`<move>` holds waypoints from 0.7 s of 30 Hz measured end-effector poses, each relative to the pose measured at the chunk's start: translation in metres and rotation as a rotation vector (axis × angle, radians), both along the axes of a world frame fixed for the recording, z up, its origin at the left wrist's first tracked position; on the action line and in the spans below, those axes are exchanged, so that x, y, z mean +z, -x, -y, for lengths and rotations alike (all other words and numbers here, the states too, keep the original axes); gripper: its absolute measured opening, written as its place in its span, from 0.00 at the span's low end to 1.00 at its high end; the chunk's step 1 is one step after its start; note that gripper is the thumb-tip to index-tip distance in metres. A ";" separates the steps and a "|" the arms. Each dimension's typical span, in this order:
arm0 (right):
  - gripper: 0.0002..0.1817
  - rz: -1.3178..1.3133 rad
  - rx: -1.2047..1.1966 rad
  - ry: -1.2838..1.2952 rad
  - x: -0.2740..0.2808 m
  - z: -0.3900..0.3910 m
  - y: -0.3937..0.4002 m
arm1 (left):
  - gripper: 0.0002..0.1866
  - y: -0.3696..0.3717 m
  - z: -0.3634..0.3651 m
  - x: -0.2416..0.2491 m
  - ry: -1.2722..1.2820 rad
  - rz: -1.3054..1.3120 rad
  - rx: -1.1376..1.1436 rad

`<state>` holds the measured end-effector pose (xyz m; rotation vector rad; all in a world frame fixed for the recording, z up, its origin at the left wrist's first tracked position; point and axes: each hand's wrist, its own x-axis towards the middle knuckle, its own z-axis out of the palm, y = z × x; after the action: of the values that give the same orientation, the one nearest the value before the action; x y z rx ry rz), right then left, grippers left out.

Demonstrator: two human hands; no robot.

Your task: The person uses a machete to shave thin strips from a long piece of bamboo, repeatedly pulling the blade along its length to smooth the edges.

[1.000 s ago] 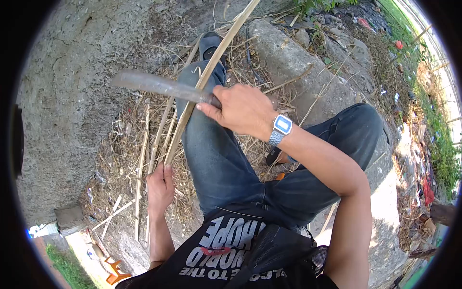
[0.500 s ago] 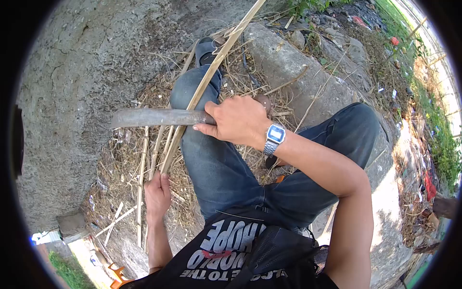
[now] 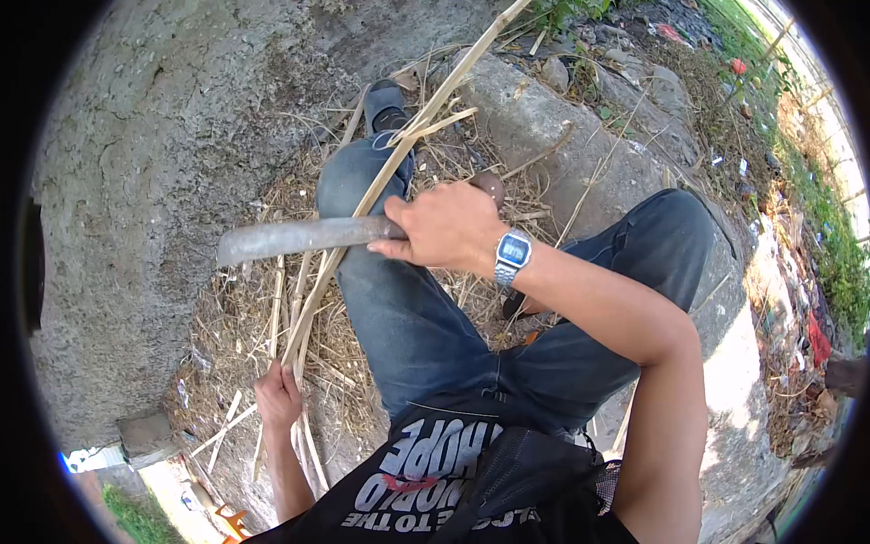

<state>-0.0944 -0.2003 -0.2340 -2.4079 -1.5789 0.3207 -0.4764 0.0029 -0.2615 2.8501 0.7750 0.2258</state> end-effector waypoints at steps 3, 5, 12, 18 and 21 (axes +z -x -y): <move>0.37 -0.070 -0.420 -0.231 -0.002 0.016 -0.085 | 0.14 0.067 -0.022 -0.014 0.037 0.021 0.036; 0.37 -0.111 -0.524 -0.245 -0.016 0.024 -0.129 | 0.14 0.062 -0.014 0.002 0.012 -0.035 0.057; 0.37 -0.182 -0.330 -0.251 -0.002 0.015 -0.038 | 0.16 0.057 -0.037 0.000 -0.047 0.017 -0.027; 0.39 -0.024 -0.482 -0.247 -0.012 0.037 -0.087 | 0.24 0.111 -0.072 -0.020 -0.125 0.136 -0.087; 0.38 0.056 -0.505 -0.278 -0.018 0.044 -0.142 | 0.24 0.102 -0.082 -0.013 -0.141 0.011 -0.094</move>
<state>0.0474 -0.2442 -0.2521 -2.4916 -0.9061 -0.0601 -0.5787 0.0848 -0.2745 3.0055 0.6448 0.2936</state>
